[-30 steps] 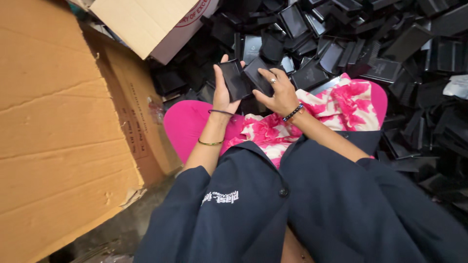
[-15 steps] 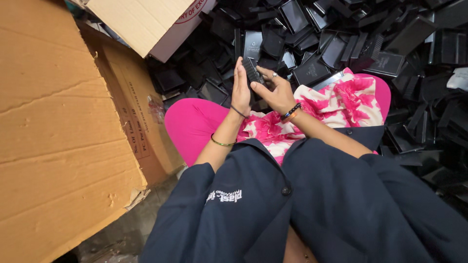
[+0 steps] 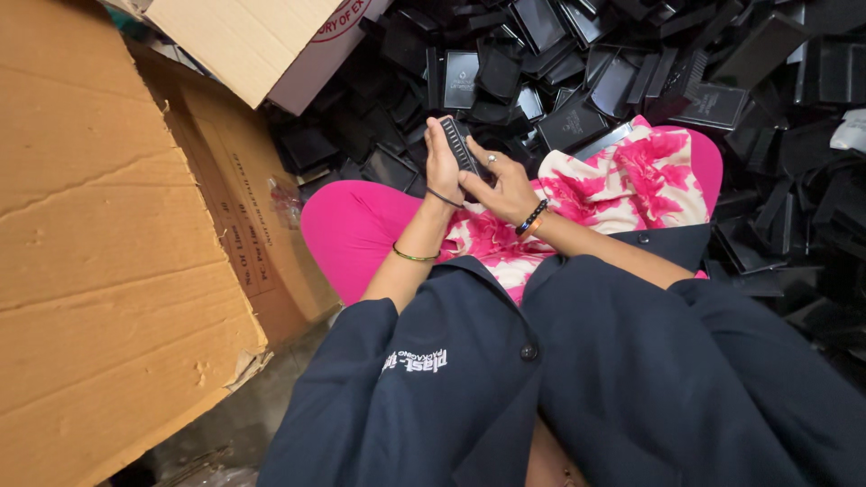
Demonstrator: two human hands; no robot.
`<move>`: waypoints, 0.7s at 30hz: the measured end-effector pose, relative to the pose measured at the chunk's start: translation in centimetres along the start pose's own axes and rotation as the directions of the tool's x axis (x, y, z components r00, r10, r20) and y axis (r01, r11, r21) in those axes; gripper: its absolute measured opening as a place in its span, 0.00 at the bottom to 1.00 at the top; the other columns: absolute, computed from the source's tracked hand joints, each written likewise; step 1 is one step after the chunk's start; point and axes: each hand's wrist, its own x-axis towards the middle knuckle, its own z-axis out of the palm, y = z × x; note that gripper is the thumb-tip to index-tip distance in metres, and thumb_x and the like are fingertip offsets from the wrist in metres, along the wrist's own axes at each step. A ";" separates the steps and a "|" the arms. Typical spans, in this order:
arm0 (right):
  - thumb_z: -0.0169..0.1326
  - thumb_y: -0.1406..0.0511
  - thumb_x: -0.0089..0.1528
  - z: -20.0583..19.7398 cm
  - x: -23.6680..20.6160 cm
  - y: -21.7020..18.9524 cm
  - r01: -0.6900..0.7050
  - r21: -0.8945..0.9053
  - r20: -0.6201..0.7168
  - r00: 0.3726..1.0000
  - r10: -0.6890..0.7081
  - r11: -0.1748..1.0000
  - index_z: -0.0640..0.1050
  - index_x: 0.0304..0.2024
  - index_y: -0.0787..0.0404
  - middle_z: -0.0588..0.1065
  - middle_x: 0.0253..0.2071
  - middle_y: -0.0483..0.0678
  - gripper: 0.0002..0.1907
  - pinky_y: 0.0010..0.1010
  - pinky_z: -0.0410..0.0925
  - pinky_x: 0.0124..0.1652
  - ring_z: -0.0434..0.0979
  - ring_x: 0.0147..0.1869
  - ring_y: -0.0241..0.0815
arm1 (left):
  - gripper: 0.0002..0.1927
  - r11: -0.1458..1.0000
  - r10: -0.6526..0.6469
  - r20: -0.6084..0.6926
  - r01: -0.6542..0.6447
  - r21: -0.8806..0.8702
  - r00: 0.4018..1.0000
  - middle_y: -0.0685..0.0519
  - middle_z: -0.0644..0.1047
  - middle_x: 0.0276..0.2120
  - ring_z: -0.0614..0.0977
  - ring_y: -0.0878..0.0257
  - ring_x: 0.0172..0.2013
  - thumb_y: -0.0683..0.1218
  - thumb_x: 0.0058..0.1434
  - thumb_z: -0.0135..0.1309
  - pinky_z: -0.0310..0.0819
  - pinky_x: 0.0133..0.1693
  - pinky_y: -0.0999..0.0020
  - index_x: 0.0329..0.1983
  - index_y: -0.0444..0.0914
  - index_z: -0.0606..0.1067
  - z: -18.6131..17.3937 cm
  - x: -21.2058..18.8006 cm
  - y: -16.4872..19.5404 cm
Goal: The person sits on the floor and repeatedly picks up small black plastic components from a large pile, inspects them by turning them over, and places them into a cardboard box. The person occasionally shifts the box and continues sorting the components.
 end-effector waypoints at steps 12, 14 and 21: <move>0.58 0.59 0.68 -2.7 0.0 -1.2 -0.204 0.178 0.044 0.979 0.199 0.963 0.70 0.56 0.67 0.80 0.43 0.55 0.22 0.33 0.76 0.42 0.86 0.41 0.47 | 0.25 0.872 0.239 0.572 -0.432 0.229 0.785 0.58 0.76 0.44 0.77 0.67 0.46 0.59 0.69 0.62 0.73 0.50 0.70 0.54 0.36 0.70 0.7 -2.8 9.8; 0.54 0.61 0.66 -2.6 -0.2 -1.9 -0.316 0.597 0.193 0.949 0.250 0.738 0.66 0.58 0.64 0.78 0.48 0.52 0.22 0.34 0.77 0.41 0.84 0.41 0.44 | 0.21 0.843 0.100 0.545 -0.361 0.398 0.833 0.58 0.78 0.36 0.77 0.67 0.39 0.57 0.65 0.65 0.73 0.42 0.70 0.45 0.36 0.75 0.7 -3.4 12.0; 0.63 0.64 0.65 -7.0 2.1 0.3 0.253 -0.138 0.087 0.966 -0.243 0.958 0.72 0.54 0.68 0.78 0.50 0.57 0.20 0.39 0.72 0.53 0.80 0.54 0.51 | 0.22 -0.156 0.702 0.630 -0.793 0.589 0.331 0.43 0.76 0.37 0.77 0.50 0.39 0.53 0.60 0.71 0.71 0.43 0.59 0.40 0.32 0.74 1.4 0.1 26.1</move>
